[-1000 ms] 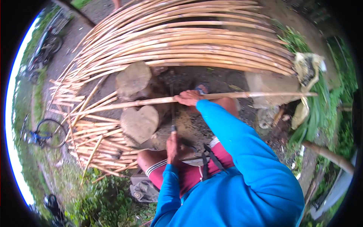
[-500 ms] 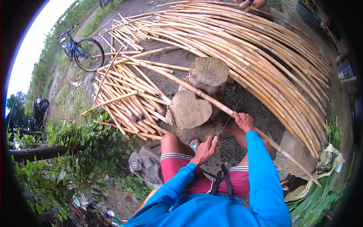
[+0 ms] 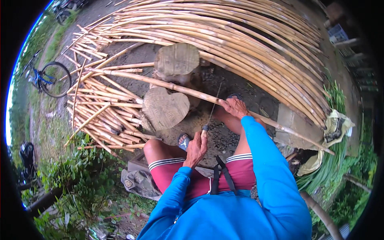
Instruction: The person cuts bamboo poles by placing them over a wooden stump and sawing through them with a hand saw, separating the poles into smaller pieces.
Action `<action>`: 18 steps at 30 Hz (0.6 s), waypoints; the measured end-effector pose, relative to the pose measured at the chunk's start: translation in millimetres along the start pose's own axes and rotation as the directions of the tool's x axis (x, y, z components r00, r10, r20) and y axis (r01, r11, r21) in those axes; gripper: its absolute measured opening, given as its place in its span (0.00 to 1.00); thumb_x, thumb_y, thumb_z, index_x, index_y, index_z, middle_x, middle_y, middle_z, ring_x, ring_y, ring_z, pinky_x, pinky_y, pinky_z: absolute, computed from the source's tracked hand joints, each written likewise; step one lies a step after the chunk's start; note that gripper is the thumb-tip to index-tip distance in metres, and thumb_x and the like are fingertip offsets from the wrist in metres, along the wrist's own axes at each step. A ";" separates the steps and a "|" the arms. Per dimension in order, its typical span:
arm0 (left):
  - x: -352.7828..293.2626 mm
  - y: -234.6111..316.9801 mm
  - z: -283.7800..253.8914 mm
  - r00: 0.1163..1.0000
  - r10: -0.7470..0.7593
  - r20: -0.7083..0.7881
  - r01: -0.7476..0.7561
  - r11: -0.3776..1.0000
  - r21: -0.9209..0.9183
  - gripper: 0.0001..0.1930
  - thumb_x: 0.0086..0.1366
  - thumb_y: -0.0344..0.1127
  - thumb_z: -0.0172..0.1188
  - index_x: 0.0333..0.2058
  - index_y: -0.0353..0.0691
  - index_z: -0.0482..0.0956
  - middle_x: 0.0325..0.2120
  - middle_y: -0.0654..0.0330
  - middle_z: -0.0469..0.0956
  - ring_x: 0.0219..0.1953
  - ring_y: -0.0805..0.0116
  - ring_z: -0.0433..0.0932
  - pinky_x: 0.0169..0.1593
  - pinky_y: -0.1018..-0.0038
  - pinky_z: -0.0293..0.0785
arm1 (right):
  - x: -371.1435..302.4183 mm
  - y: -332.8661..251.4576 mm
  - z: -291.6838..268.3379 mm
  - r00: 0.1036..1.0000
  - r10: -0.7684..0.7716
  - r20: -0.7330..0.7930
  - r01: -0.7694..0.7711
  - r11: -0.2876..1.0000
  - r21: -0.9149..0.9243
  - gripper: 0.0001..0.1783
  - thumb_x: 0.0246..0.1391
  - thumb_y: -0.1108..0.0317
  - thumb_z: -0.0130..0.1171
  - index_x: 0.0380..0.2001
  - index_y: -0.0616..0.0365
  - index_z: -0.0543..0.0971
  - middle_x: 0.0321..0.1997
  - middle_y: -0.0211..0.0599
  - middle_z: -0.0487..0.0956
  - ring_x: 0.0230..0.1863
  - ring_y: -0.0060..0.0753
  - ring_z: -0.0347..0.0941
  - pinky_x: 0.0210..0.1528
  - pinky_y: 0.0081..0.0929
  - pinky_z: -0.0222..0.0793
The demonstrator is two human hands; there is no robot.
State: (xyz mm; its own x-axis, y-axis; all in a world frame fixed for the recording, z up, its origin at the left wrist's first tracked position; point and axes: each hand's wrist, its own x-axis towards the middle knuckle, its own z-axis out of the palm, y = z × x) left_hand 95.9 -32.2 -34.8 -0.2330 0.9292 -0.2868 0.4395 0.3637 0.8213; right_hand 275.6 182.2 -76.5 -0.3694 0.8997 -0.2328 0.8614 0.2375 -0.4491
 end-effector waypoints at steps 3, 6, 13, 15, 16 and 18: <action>-3.7 0.5 4.2 1.000 0.012 0.027 -0.013 1.000 0.023 0.17 0.75 0.46 0.46 0.50 0.37 0.70 0.24 0.39 0.78 0.29 0.37 0.80 0.31 0.50 0.71 | -6.8 -4.6 0.2 0.998 0.059 -0.004 -0.059 0.998 0.020 0.37 0.58 0.30 0.47 0.25 0.53 0.84 0.32 0.56 0.83 0.42 0.64 0.77 0.47 0.55 0.70; -3.8 -3.5 7.6 0.992 0.120 -0.027 -0.119 0.993 0.025 0.17 0.75 0.43 0.47 0.51 0.35 0.68 0.22 0.40 0.77 0.25 0.40 0.79 0.29 0.51 0.69 | -0.4 -11.0 -3.0 0.990 0.122 0.074 -0.124 0.992 0.022 0.39 0.56 0.27 0.45 0.30 0.55 0.86 0.38 0.58 0.83 0.45 0.64 0.78 0.49 0.55 0.71; -6.7 11.2 7.8 0.991 0.125 -0.041 -0.125 0.992 -0.012 0.23 0.74 0.40 0.47 0.63 0.39 0.62 0.25 0.50 0.76 0.26 0.59 0.77 0.30 0.64 0.70 | 6.1 -5.4 -4.3 0.969 0.159 0.190 -0.163 0.987 0.009 0.38 0.56 0.29 0.44 0.35 0.52 0.86 0.44 0.57 0.82 0.49 0.63 0.77 0.53 0.53 0.71; -2.0 -6.8 13.2 0.976 0.209 -0.058 -0.208 0.978 0.019 0.23 0.74 0.40 0.47 0.64 0.39 0.62 0.29 0.47 0.78 0.28 0.55 0.79 0.33 0.62 0.72 | 13.2 12.3 8.8 0.986 0.025 0.165 -0.047 0.991 0.127 0.38 0.56 0.29 0.44 0.35 0.52 0.86 0.42 0.54 0.83 0.48 0.61 0.78 0.52 0.52 0.72; -1.7 -8.2 14.8 0.977 0.204 -0.061 -0.204 0.979 0.012 0.23 0.74 0.40 0.47 0.64 0.39 0.62 0.32 0.46 0.79 0.30 0.53 0.80 0.35 0.61 0.73 | 14.2 2.4 8.4 0.976 0.078 0.204 -0.104 0.987 0.122 0.38 0.56 0.29 0.43 0.35 0.53 0.86 0.40 0.52 0.83 0.46 0.60 0.79 0.50 0.52 0.73; -8.2 -7.8 -5.2 0.991 0.103 -0.082 -0.103 0.995 -0.006 0.23 0.74 0.40 0.46 0.64 0.41 0.63 0.37 0.44 0.80 0.31 0.54 0.80 0.38 0.60 0.74 | 11.1 -27.9 12.8 0.979 -0.008 0.204 -0.027 0.986 0.167 0.39 0.58 0.31 0.40 0.33 0.57 0.85 0.36 0.56 0.83 0.43 0.59 0.80 0.47 0.50 0.73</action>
State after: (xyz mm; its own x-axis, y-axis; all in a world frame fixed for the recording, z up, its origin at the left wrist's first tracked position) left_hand 89.8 -43.1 -36.3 -0.2570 0.9531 -0.1597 0.4559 0.2653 0.8496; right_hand 243.0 180.9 -77.6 -0.4395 0.8040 -0.4005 0.8006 0.1484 -0.5806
